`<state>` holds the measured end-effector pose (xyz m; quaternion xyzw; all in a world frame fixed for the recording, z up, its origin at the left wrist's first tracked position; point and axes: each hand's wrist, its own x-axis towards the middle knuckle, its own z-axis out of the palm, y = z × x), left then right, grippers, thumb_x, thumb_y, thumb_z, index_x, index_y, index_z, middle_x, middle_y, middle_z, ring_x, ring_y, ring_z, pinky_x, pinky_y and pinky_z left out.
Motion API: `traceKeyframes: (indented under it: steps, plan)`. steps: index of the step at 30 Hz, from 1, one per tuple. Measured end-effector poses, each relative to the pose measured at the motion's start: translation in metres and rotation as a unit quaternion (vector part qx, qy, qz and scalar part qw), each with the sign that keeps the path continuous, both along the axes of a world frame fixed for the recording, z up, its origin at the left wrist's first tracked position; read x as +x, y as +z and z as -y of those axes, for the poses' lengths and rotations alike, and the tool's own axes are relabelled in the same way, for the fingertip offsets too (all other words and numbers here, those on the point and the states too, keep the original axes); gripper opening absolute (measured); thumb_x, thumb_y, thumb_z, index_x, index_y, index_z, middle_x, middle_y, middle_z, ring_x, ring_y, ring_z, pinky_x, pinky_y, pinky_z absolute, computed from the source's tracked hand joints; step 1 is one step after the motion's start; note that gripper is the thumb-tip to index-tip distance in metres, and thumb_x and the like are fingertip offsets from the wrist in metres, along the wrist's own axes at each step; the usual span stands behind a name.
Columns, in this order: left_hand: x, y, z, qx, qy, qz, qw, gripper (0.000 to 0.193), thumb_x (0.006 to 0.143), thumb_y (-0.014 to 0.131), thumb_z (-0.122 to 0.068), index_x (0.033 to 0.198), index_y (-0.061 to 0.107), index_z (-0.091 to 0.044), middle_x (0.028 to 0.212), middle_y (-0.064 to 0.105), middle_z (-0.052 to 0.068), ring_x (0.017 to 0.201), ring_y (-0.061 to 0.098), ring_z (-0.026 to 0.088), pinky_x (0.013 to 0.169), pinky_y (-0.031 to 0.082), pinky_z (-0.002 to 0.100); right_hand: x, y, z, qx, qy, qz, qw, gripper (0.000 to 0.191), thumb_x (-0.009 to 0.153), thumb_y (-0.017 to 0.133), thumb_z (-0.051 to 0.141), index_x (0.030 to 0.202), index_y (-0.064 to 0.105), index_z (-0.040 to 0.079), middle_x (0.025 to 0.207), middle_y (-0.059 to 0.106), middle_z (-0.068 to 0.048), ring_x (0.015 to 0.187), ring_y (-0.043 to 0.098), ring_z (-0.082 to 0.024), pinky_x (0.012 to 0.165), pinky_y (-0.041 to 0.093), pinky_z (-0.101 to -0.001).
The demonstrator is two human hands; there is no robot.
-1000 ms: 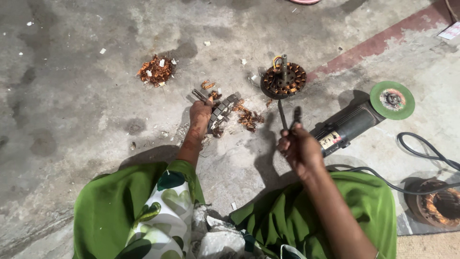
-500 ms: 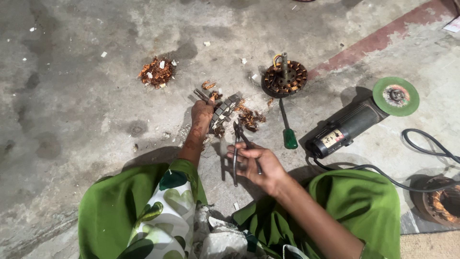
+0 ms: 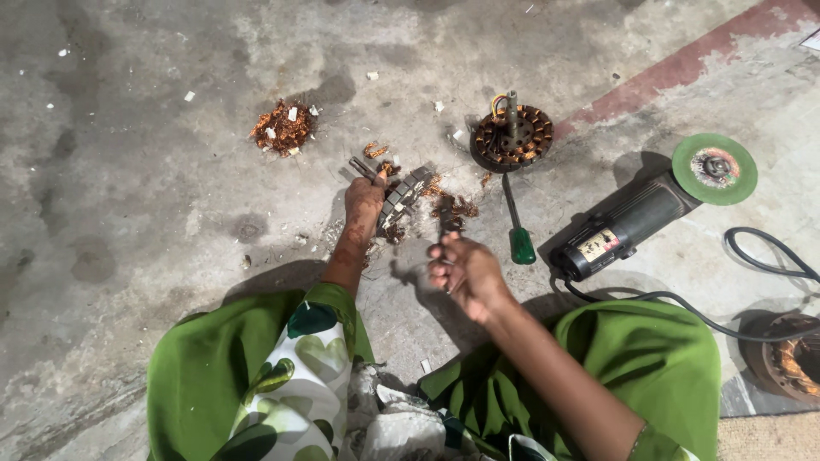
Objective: The person sits on the floor and uses pliers to pull copper windings out of a motor stator. They repeatedly grip and extract coils, dropping the copper pieces onto the floor beside them.
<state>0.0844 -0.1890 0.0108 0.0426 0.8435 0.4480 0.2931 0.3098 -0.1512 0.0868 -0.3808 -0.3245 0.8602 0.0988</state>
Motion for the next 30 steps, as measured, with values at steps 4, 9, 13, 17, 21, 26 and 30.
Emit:
traceKeyframes:
  steps: [4,9,13,17,21,26,30]
  plan:
    - [-0.001,-0.001,-0.001,-0.004,0.003,0.023,1.000,0.037,0.099,0.063,-0.039,0.098,0.074,-0.004,0.103,0.075,0.012,0.091,0.070,0.025,0.082,0.054,0.042,0.012,0.000,-0.027,-0.005,-0.065,-0.018,0.998,0.013,0.105,0.035,0.009,0.101,0.046,0.006,0.078,0.055,-0.011,0.060,0.045,-0.014,0.050,0.044,-0.0271]
    - [-0.001,-0.004,-0.002,-0.023,-0.012,-0.002,1.000,0.043,0.100,0.064,-0.044,0.095,0.071,-0.002,0.099,0.071,0.012,0.089,0.067,0.025,0.079,0.054,0.042,0.015,0.006,-0.035,0.037,-0.079,0.054,0.995,0.022,0.108,0.033,0.018,0.104,0.049,0.004,0.083,0.060,-0.012,0.066,0.054,-0.019,0.061,0.055,-0.0334]
    - [0.000,-0.003,-0.001,0.001,-0.008,0.019,1.000,0.038,0.099,0.060,-0.043,0.096,0.072,-0.008,0.094,0.071,0.007,0.083,0.066,0.021,0.073,0.055,0.038,0.007,0.009,-0.020,0.036,0.079,0.071,0.994,0.029,0.105,0.037,0.016,0.116,0.059,0.001,0.104,0.069,-0.015,0.094,0.070,-0.022,0.080,0.065,-0.0346]
    - [0.001,0.000,0.004,0.035,-0.023,0.051,0.998,0.039,0.101,0.059,-0.043,0.097,0.074,-0.008,0.093,0.070,0.007,0.080,0.061,0.021,0.069,0.051,0.037,-0.011,-0.001,-0.005,-0.043,0.125,-0.004,0.991,0.031,0.106,0.038,0.024,0.120,0.057,0.004,0.121,0.065,-0.015,0.117,0.062,-0.026,0.096,0.057,-0.0468]
    - [0.000,-0.002,0.016,0.134,-0.058,0.051,0.988,0.039,0.103,0.060,-0.041,0.098,0.073,-0.005,0.094,0.072,0.009,0.082,0.063,0.020,0.074,0.054,0.034,-0.016,-0.010,-0.001,-0.058,0.133,-0.041,0.989,0.030,0.102,0.041,0.027,0.121,0.055,0.008,0.132,0.062,-0.016,0.130,0.055,-0.028,0.108,0.045,-0.0584]
    - [-0.005,-0.010,0.028,0.305,-0.075,0.105,0.944,0.035,0.103,0.060,-0.035,0.103,0.071,-0.002,0.099,0.075,0.008,0.090,0.067,0.019,0.085,0.056,0.031,-0.018,-0.007,0.000,-0.046,0.132,-0.056,0.989,0.032,0.103,0.041,0.032,0.120,0.054,0.009,0.138,0.058,-0.017,0.134,0.052,-0.029,0.109,0.044,-0.0600]
    - [-0.008,-0.017,0.026,0.357,-0.070,0.138,0.921,0.027,0.100,0.061,-0.024,0.113,0.069,-0.001,0.104,0.076,0.006,0.098,0.068,0.017,0.093,0.054,0.030,-0.021,-0.003,-0.001,-0.064,0.142,-0.076,0.985,0.026,0.102,0.044,0.030,0.115,0.053,0.010,0.140,0.058,-0.017,0.137,0.051,-0.031,0.110,0.045,-0.0602]
